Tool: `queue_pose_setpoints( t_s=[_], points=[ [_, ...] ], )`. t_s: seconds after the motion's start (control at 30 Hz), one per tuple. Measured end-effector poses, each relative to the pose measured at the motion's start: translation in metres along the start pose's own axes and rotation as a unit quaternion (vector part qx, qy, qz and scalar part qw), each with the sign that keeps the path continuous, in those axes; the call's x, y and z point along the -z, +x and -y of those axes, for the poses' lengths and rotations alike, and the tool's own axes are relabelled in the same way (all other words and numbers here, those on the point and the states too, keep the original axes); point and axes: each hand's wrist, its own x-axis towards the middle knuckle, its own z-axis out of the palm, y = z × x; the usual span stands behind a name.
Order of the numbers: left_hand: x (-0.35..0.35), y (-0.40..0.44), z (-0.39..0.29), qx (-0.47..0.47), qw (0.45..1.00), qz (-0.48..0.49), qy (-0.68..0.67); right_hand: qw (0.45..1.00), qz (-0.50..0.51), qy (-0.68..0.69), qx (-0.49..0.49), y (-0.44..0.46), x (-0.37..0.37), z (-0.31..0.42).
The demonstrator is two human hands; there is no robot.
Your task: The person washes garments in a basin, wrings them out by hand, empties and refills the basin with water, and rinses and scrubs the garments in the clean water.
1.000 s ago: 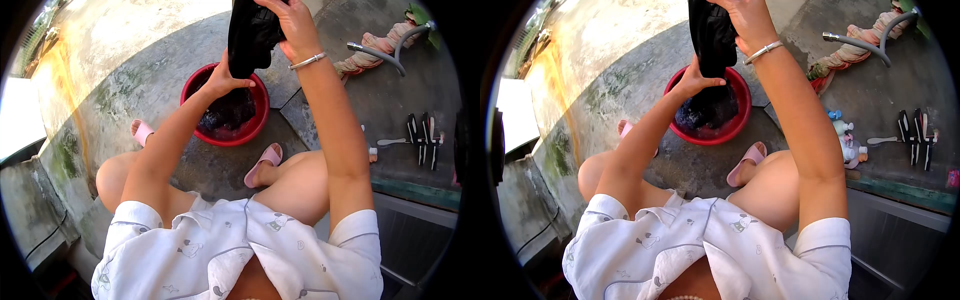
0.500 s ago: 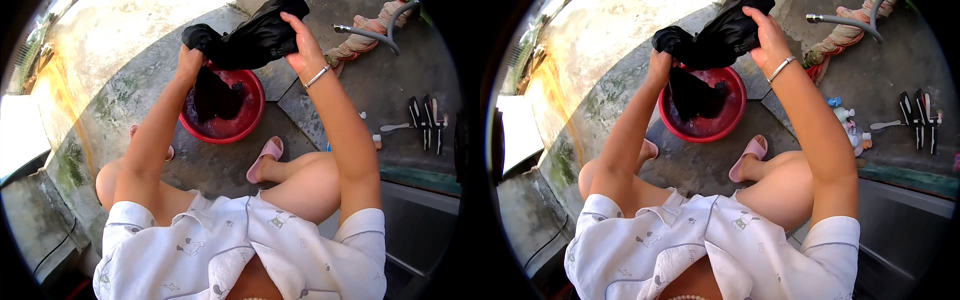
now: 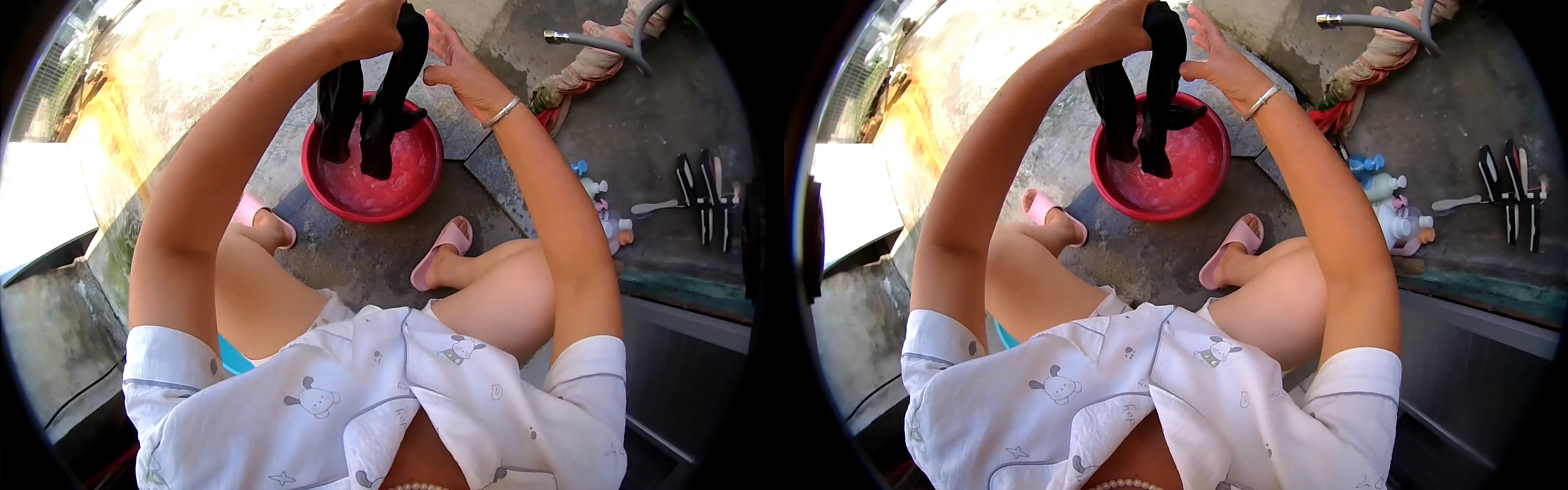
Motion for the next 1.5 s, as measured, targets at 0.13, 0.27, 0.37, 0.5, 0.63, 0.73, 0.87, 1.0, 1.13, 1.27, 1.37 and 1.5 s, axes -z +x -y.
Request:
queue_pose_setpoints(
  t_s=[0.13,0.27,0.37,0.5,0.63,0.73,0.87,1.0,1.13,1.27,1.37,1.5],
  points=[
    [-0.043,-0.033,0.006,0.013,0.985,0.167,-0.04,0.815,0.242,-0.511,0.125,0.023,0.036,-0.05],
    [-0.076,-0.063,0.012,0.088,0.965,0.229,-0.089,0.725,0.215,-0.651,0.065,0.036,0.061,-0.106],
    [-0.1,-0.075,0.034,0.047,0.985,0.139,-0.095,0.792,0.186,-0.579,0.054,0.046,0.069,-0.128],
    [-0.093,-0.077,0.043,0.047,0.979,-0.008,-0.198,0.739,0.096,-0.653,0.135,0.034,0.039,-0.102],
    [-0.086,-0.085,0.058,0.106,0.95,-0.028,-0.291,0.777,0.077,-0.599,0.18,0.029,0.017,-0.069],
    [-0.08,-0.077,0.06,0.098,0.932,-0.082,-0.34,0.83,0.133,-0.495,0.22,0.021,0.002,-0.04],
    [-0.048,-0.065,0.042,0.101,0.918,-0.152,-0.353,0.875,0.168,-0.406,0.202,0.01,-0.006,-0.016],
    [-0.061,-0.067,0.03,0.117,0.932,-0.152,-0.306,0.773,0.166,-0.553,0.261,0.034,0.033,-0.054],
    [-0.119,-0.083,0.033,0.091,0.973,-0.022,-0.211,0.649,0.11,-0.737,0.154,0.03,0.049,-0.101],
    [-0.13,-0.086,0.051,0.117,0.939,-0.002,-0.324,0.632,0.072,-0.76,0.133,0.027,0.039,-0.096],
    [-0.106,-0.094,0.051,0.069,0.905,0.006,-0.419,0.701,0.035,-0.692,0.169,0.03,0.024,-0.066],
    [-0.13,-0.102,0.059,0.096,0.927,0.009,-0.363,0.764,0.066,-0.584,0.265,0.02,-0.015,-0.027]
  ],
)
